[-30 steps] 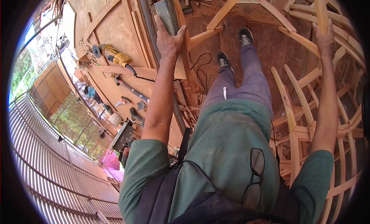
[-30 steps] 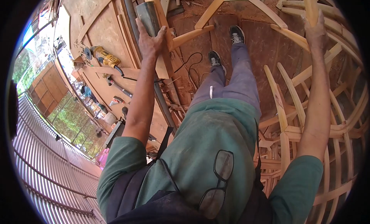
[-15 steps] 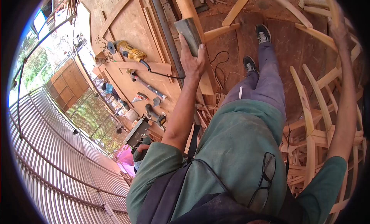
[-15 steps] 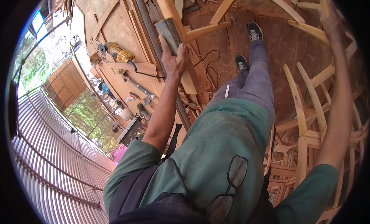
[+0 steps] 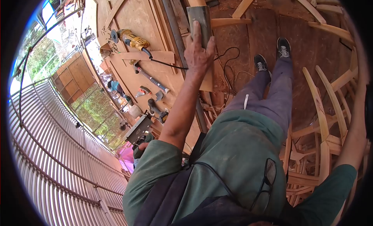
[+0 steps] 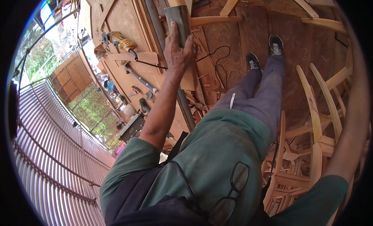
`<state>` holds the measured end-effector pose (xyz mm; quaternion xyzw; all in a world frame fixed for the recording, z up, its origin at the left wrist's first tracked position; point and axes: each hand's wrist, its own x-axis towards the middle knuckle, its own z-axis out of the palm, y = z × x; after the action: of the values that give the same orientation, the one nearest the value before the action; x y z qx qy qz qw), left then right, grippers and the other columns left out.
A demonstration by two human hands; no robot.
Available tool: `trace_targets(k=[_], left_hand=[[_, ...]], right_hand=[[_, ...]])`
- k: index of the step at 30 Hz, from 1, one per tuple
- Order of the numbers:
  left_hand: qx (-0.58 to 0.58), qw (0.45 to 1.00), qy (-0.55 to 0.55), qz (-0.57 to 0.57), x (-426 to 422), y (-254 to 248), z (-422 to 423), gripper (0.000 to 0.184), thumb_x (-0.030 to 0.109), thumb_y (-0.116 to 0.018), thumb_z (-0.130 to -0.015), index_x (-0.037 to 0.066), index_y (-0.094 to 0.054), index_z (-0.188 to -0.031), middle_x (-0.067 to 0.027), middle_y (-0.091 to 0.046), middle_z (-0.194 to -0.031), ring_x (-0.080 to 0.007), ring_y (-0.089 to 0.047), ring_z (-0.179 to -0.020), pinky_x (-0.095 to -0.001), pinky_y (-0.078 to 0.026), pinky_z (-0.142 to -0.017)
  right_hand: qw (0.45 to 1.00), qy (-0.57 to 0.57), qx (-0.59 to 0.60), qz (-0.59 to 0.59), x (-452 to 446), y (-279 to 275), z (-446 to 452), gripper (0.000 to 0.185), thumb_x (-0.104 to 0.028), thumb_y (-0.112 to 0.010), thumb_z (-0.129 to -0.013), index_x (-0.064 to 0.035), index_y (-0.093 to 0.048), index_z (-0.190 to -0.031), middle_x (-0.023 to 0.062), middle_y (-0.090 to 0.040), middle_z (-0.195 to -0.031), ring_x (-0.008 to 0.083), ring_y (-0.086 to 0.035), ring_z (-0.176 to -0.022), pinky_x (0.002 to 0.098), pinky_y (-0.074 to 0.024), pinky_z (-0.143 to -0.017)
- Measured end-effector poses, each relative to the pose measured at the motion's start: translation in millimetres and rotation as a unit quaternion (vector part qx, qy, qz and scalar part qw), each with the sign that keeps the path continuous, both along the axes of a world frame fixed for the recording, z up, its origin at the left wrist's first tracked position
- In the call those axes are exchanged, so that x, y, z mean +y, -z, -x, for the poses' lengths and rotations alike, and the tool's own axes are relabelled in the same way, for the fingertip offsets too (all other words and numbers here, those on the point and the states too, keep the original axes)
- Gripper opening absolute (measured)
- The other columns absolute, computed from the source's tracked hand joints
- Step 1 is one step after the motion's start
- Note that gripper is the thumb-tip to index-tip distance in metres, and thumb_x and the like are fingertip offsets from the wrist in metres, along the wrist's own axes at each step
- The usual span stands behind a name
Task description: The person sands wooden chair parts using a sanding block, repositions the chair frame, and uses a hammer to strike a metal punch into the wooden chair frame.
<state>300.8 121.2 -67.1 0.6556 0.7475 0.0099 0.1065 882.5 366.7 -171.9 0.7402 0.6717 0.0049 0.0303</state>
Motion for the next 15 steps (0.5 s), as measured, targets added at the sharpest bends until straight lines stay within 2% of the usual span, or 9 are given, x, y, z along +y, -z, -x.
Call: trace_targets(k=[1, 2, 4, 7, 10, 11, 12, 13, 15], left_hand=[[-0.022, 0.999, -0.005, 0.033, 16.2, -11.9, -2.2, 0.083, 0.04, -0.067, -0.094, 0.024, -0.024, -0.164, -0.0238, -0.06, -0.111, -0.0363, -0.069, -0.088, -0.0476, -0.058, -0.08], [-0.03, 0.999, 0.005, 0.016, 39.3, -7.5, 3.2, 0.079, 0.041, -0.067, -0.093, 0.024, -0.03, -0.161, -0.0242, -0.062, -0.107, -0.0397, -0.068, -0.087, -0.0498, -0.057, -0.08], [0.042, 0.994, 0.078, -0.059, 100.9, 5.2, 13.8, 0.076, 0.046, -0.068, -0.092, 0.014, -0.043, -0.156, -0.025, -0.067, -0.103, -0.0384, -0.068, -0.094, -0.0489, -0.055, -0.082], [-0.007, 0.99, 0.131, -0.041, 124.6, 2.6, 24.0, 0.075, 0.048, -0.069, -0.091, 0.012, -0.047, -0.153, -0.0255, -0.068, -0.103, -0.0407, -0.068, -0.096, -0.0501, -0.055, -0.082], [-0.039, 0.995, 0.089, 0.012, 10.9, -14.7, 14.2, 0.078, 0.045, -0.071, -0.09, 0.013, -0.043, -0.156, -0.0265, -0.065, -0.109, -0.0411, -0.069, -0.098, -0.0477, -0.056, -0.086], [-0.007, 0.994, 0.11, 0.012, 6.2, -19.9, 10.6, 0.075, 0.042, -0.068, -0.093, 0.018, -0.038, -0.158, -0.0301, -0.064, -0.107, -0.0425, -0.07, -0.093, -0.0495, -0.059, -0.081], [0.02, 0.992, 0.124, 0.008, 5.7, -19.1, 6.7, 0.073, 0.039, -0.065, -0.095, 0.023, -0.034, -0.16, -0.0338, -0.064, -0.106, -0.044, -0.071, -0.088, -0.0514, -0.063, -0.076], [-0.021, 0.995, 0.086, 0.037, 30.2, -21.5, 0.9, 0.074, 0.041, -0.065, -0.095, 0.022, -0.034, -0.159, -0.0323, -0.063, -0.104, -0.0448, -0.07, -0.087, -0.051, -0.061, -0.076], [0.026, 0.994, 0.106, -0.015, 98.7, -6.5, 2.1, 0.071, 0.039, -0.065, -0.094, 0.019, -0.039, -0.157, -0.0304, -0.063, -0.102, -0.0449, -0.069, -0.087, -0.0511, -0.058, -0.074]], right_hand=[[1.0, -0.001, 0.009, -0.001, -14.0, -42.5, 31.7, 0.119, -0.047, -0.082, -0.078, 0.0075, -0.015, -0.16, 0.026, -0.073, -0.094, 0.0402, -0.074, -0.085, 0.0473, -0.0608, -0.07], [1.0, -0.004, 0.0, -0.007, -20.4, -58.2, 49.5, 0.118, -0.047, -0.081, -0.078, 0.0077, -0.015, -0.159, 0.0261, -0.073, -0.094, 0.0402, -0.074, -0.085, 0.0473, -0.0608, -0.07], [1.0, -0.013, -0.013, -0.024, -17.1, -53.2, 53.4, 0.117, -0.047, -0.081, -0.079, 0.008, -0.016, -0.159, 0.0262, -0.073, -0.093, 0.0403, -0.074, -0.085, 0.0474, -0.0608, -0.07], [1.0, -0.017, -0.012, -0.012, -8.3, -38.6, 47.2, 0.115, -0.047, -0.08, -0.08, 0.0086, -0.017, -0.159, 0.0264, -0.073, -0.093, 0.0403, -0.074, -0.085, 0.0475, -0.0607, -0.07], [1.0, -0.01, -0.009, -0.014, -4.9, -27.7, 35.7, 0.112, -0.046, -0.079, -0.082, 0.0091, -0.018, -0.158, 0.0267, -0.073, -0.093, 0.0404, -0.074, -0.085, 0.0476, -0.0607, -0.071], [1.0, -0.007, -0.013, -0.017, -5.2, -22.6, 26.6, 0.112, -0.046, -0.078, -0.082, 0.0093, -0.018, -0.158, 0.0267, -0.073, -0.093, 0.0404, -0.074, -0.085, 0.0476, -0.0606, -0.071], [1.0, -0.013, -0.016, -0.022, -2.8, -18.8, 17.9, 0.111, -0.046, -0.078, -0.082, 0.0094, -0.018, -0.158, 0.0268, -0.073, -0.092, 0.0404, -0.074, -0.085, 0.0476, -0.0606, -0.071], [0.999, -0.022, -0.02, -0.029, -1.4, -18.0, 17.4, 0.11, -0.046, -0.077, -0.083, 0.0096, -0.019, -0.157, 0.0269, -0.073, -0.092, 0.0404, -0.074, -0.085, 0.0477, -0.0606, -0.071], [1.0, -0.017, -0.016, -0.016, -8.0, -24.4, 20.0, 0.106, -0.046, -0.076, -0.085, 0.0097, -0.021, -0.156, 0.0275, -0.073, -0.092, 0.0402, -0.075, -0.085, 0.0479, -0.0604, -0.071]])
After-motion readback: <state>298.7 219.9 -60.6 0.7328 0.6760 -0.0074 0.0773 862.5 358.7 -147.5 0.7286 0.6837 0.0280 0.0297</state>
